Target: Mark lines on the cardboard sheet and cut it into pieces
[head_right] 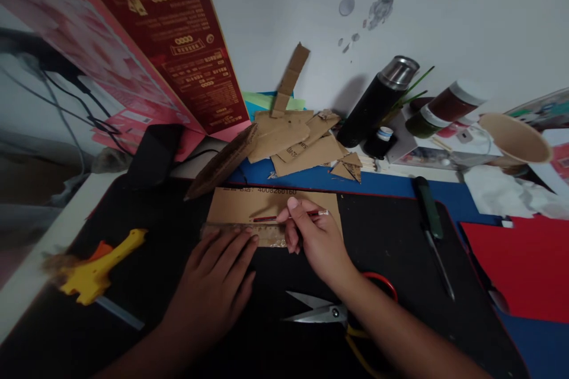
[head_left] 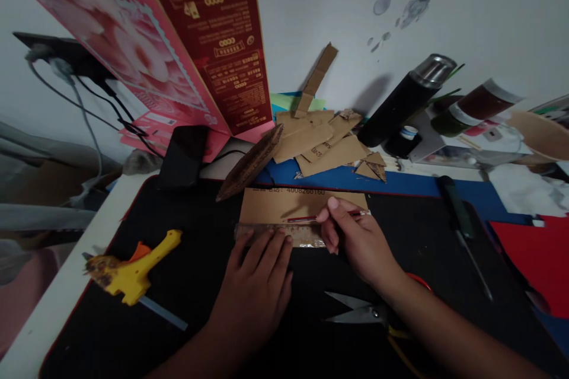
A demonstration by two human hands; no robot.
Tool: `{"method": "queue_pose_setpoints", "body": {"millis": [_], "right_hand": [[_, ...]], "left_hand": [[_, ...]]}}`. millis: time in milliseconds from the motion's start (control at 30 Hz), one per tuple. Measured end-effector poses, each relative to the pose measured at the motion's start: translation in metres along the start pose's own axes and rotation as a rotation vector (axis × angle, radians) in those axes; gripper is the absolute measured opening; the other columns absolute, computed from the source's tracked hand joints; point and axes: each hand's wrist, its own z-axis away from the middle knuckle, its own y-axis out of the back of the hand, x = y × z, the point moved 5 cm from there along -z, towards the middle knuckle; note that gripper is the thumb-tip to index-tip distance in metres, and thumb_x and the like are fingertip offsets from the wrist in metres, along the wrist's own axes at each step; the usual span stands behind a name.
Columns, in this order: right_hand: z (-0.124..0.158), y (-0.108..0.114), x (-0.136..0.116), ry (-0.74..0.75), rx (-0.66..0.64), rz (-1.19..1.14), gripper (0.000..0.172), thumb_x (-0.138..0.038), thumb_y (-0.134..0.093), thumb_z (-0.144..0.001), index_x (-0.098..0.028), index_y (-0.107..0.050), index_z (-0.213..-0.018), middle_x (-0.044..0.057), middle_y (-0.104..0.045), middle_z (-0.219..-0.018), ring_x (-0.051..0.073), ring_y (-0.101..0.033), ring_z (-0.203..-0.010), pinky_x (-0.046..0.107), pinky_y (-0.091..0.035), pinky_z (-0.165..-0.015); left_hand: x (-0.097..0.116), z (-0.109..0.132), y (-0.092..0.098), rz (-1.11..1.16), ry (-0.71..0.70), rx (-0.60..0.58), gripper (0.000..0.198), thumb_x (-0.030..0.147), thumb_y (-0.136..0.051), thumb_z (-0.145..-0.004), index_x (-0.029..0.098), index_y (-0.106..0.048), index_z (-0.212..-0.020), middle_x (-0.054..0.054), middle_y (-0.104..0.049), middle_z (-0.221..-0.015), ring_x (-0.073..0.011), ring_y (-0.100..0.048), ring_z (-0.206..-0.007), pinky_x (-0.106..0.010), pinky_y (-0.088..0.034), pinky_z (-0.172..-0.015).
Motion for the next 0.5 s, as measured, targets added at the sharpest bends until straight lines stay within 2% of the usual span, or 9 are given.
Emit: {"method": "queue_pose_setpoints", "body": {"millis": [200, 500], "right_hand": [[-0.0025, -0.0108, 0.0022, 0.018, -0.041, -0.017, 0.049, -0.063, -0.068, -0.101, -0.018, -0.074, -0.082, -0.005, -0.053, -0.047, 0.011, -0.051, -0.043, 0.023, -0.040, -0.047], [-0.0041, -0.0090, 0.0081, 0.007, -0.041, -0.061, 0.047, -0.061, -0.069, -0.100, -0.018, -0.073, -0.082, -0.006, -0.053, -0.048, 0.011, -0.052, -0.042, 0.022, -0.039, -0.044]], "left_hand": [[-0.0003, -0.0012, -0.0001, -0.007, -0.008, 0.007, 0.041, 0.031, -0.046, -0.110, 0.012, -0.074, -0.132, -0.012, -0.076, -0.137, -0.0297, -0.064, -0.128, -0.048, -0.031, -0.122], [-0.0005, 0.0005, -0.0024, -0.017, -0.014, 0.005, 0.040, 0.032, -0.048, -0.109, 0.013, -0.073, -0.133, -0.012, -0.075, -0.139, -0.0301, -0.063, -0.130, -0.050, -0.033, -0.121]]}}
